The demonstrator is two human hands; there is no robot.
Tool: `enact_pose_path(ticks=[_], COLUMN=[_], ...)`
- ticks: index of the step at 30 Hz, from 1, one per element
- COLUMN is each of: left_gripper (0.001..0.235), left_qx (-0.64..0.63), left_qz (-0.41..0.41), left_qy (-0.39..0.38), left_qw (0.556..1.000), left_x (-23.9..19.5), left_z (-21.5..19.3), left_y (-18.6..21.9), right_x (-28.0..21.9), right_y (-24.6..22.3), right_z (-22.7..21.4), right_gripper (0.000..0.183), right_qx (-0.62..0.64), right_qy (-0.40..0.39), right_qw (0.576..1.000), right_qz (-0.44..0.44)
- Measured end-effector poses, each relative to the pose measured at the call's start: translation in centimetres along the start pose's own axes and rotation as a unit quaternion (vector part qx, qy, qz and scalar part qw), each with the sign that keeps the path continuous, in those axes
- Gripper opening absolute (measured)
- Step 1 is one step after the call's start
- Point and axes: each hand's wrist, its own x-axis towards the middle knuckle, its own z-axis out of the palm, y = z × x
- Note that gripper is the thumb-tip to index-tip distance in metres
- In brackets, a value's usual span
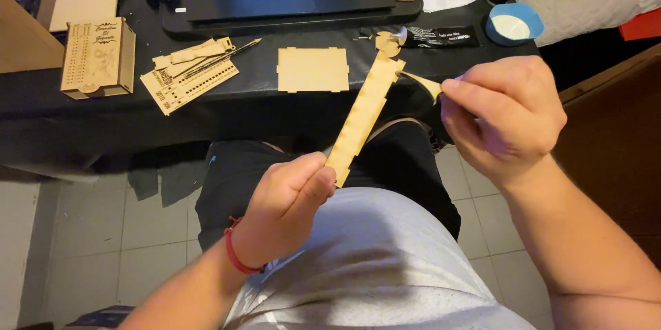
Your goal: Assembling laser-cut wooden box components by fitting them together.
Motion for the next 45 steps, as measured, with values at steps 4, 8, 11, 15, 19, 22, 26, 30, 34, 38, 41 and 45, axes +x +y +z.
enact_pose_path(ticks=[4, 8, 11, 15, 19, 22, 26, 30, 34, 38, 41, 45], left_gripper=[0.047, 0.046, 0.045, 0.044, 0.046, 0.039, 0.032, 0.033, 0.021, 0.022, 0.015, 0.018], left_qx=[0.051, 0.038, 0.038, 0.034, 0.049, 0.112, 0.324, 0.485, 0.53, 0.541, 0.54, 0.6], left_qz=[0.02, 0.042, 0.036, 0.027, 0.046, 0.005, -0.046, 0.008, 0.075, 0.091, 0.101, 0.062], left_qy=[-0.001, -0.006, -0.004, -0.007, -0.002, -0.006, -0.033, 0.011, 0.039, 0.064, 0.085, 0.032], left_qw=[0.998, 0.998, 0.999, 0.999, 0.998, 0.994, 0.944, 0.874, 0.844, 0.834, 0.831, 0.797], left_x=[-0.1, -0.2, -0.1, -0.1, 0.0, 0.5, 2.9, 4.5, 6.9, 9.9, 11.6, 13.8], left_z=[-0.2, -0.2, -0.2, -0.2, -0.4, -1.3, -5.8, -10.5, -12.7, -13.7, -13.7, -13.9], left_y=[0.2, 0.3, 0.4, 0.3, -0.1, -0.8, -2.6, -3.9, -4.7, -5.9, -7.0, -8.0], right_x=[0.1, 1.3, 1.6, 0.5, -0.6, -1.3, -7.4, -13.6, -14.2, -13.7, -13.6, -13.6], right_y=[0.6, 0.9, 1.4, 2.3, 2.3, 2.9, 7.6, 9.4, 10.6, 12.4, 12.8, 13.5], right_z=[-0.2, -0.6, -0.8, -1.0, -1.1, -0.1, 3.0, 6.8, 9.3, 9.7, 9.5, 8.7], right_gripper=[0.015, 0.01, 0.013, 0.01, 0.007, 0.01, 0.01, 0.015, 0.019, 0.016, 0.02, 0.018], right_qx=[-0.069, -0.056, -0.035, -0.047, -0.035, -0.025, 0.007, 0.003, 0.006, -0.012, -0.022, 0.0], right_qy=[-0.003, -0.034, -0.057, -0.052, -0.039, -0.036, -0.144, -0.151, -0.098, -0.104, -0.103, -0.119], right_qw=[0.994, 0.992, 0.989, 0.991, 0.995, 0.995, 0.989, 0.975, 0.974, 0.973, 0.976, 0.97], right_qz=[-0.082, -0.107, -0.13, -0.114, -0.085, -0.09, 0.01, 0.161, 0.205, 0.206, 0.191, 0.21])
